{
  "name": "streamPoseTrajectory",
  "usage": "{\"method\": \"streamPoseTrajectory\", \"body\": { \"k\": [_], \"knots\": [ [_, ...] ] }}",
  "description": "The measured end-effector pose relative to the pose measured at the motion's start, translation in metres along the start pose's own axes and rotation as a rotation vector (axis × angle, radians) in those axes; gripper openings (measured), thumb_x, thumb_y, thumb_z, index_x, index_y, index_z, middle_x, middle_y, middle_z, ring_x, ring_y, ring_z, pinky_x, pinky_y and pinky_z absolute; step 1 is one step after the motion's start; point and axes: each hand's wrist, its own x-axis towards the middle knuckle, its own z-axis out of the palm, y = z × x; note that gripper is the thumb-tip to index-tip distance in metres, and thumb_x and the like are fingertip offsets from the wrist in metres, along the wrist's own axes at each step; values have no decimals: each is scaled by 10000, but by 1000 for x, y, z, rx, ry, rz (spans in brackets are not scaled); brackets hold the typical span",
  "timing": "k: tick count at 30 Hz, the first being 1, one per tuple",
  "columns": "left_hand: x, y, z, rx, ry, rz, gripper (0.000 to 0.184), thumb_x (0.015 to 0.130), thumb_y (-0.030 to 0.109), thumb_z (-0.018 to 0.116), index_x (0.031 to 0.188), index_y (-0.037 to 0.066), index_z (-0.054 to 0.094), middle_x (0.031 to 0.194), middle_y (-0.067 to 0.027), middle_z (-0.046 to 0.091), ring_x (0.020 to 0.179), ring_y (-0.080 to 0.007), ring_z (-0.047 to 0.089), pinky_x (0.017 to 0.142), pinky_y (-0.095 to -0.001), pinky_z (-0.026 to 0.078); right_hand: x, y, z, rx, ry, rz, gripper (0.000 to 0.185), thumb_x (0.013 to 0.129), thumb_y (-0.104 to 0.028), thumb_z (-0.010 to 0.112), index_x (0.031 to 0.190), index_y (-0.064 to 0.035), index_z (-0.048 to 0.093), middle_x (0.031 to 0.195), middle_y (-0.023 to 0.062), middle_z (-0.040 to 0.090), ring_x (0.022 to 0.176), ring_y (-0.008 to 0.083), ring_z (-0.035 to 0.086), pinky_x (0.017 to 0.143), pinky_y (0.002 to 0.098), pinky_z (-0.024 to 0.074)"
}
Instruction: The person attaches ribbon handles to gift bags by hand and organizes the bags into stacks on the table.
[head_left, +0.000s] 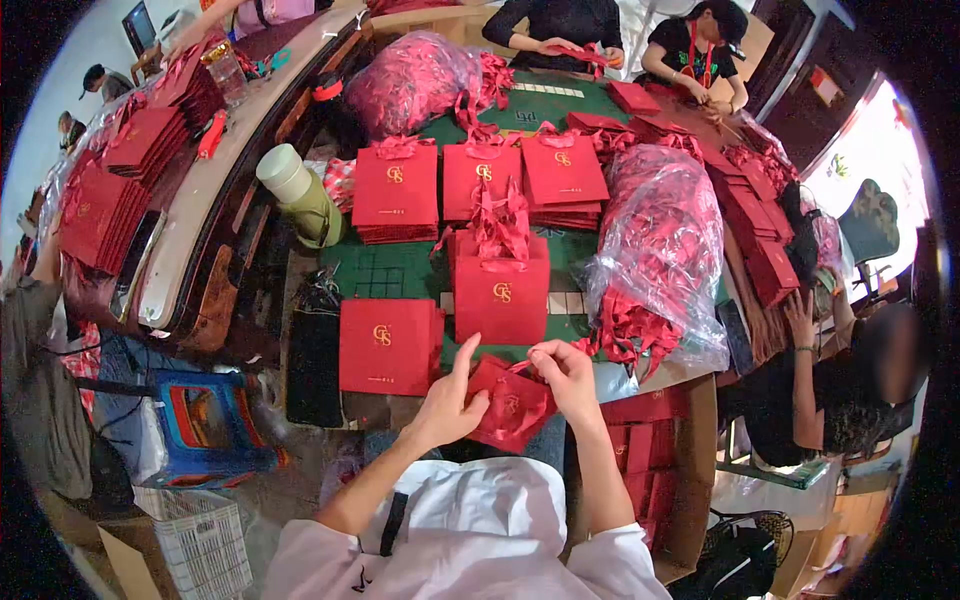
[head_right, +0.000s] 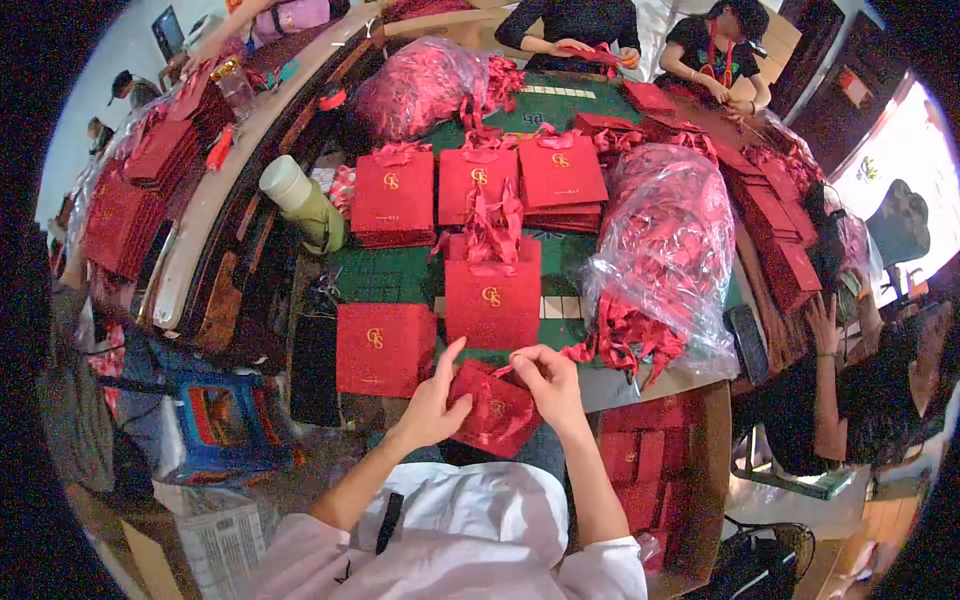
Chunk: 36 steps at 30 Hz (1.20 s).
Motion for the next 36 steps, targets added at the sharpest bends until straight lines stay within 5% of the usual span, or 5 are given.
{"method": "streamPoseTrajectory", "body": {
  "k": [13, 21, 25, 31, 36],
  "knots": [
    [-42, -3, -14, -130, -275, -81, 521, 840, 119, 687, 1299, -11, 477, 1101, -216, 668, 1064, -334, 653, 883, -398, 513, 38, -6, -5, -14, 129, 49, 175, 925, -186, 636, 928, -20, 692, 702, -52, 586, 602, 28, 487, 540, 204, 379],
    [-48, -10, -18, -307, -199, -165, 517, 841, 3, 677, 1308, -19, 457, 1192, -96, 615, 1114, -141, 574, 987, -323, 452, 30, -10, 8, -206, 228, -93, 205, 907, -167, 666, 1002, 14, 682, 819, 26, 635, 665, 86, 545, 599, 240, 443],
    [-43, -3, -24, -191, -56, -229, 518, 819, 49, 719, 1273, -20, 480, 1155, -108, 634, 1082, -154, 601, 948, -319, 483, 2, -17, 12, -463, 204, -437, 222, 892, -137, 679, 1059, 8, 663, 859, 85, 622, 762, 133, 590, 670, 262, 477],
    [-32, 46, -29, 70, -71, -229, 463, 783, 113, 750, 1188, -8, 560, 1103, -131, 652, 1010, -214, 642, 852, -342, 502, -36, -37, 60, -380, -18, -269, 413, 773, -254, 815, 1090, -66, 627, 942, 97, 536, 759, 187, 594, 664, 300, 513],
    [-28, 49, -34, -149, -66, 91, 436, 755, 143, 776, 1146, 16, 630, 989, -105, 664, 976, -244, 631, 867, -351, 482, -31, -44, 54, -234, 36, -302, 230, 843, -133, 707, 1021, -37, 597, 947, 62, 515, 825, 134, 539, 677, 265, 457]
  ]
}}
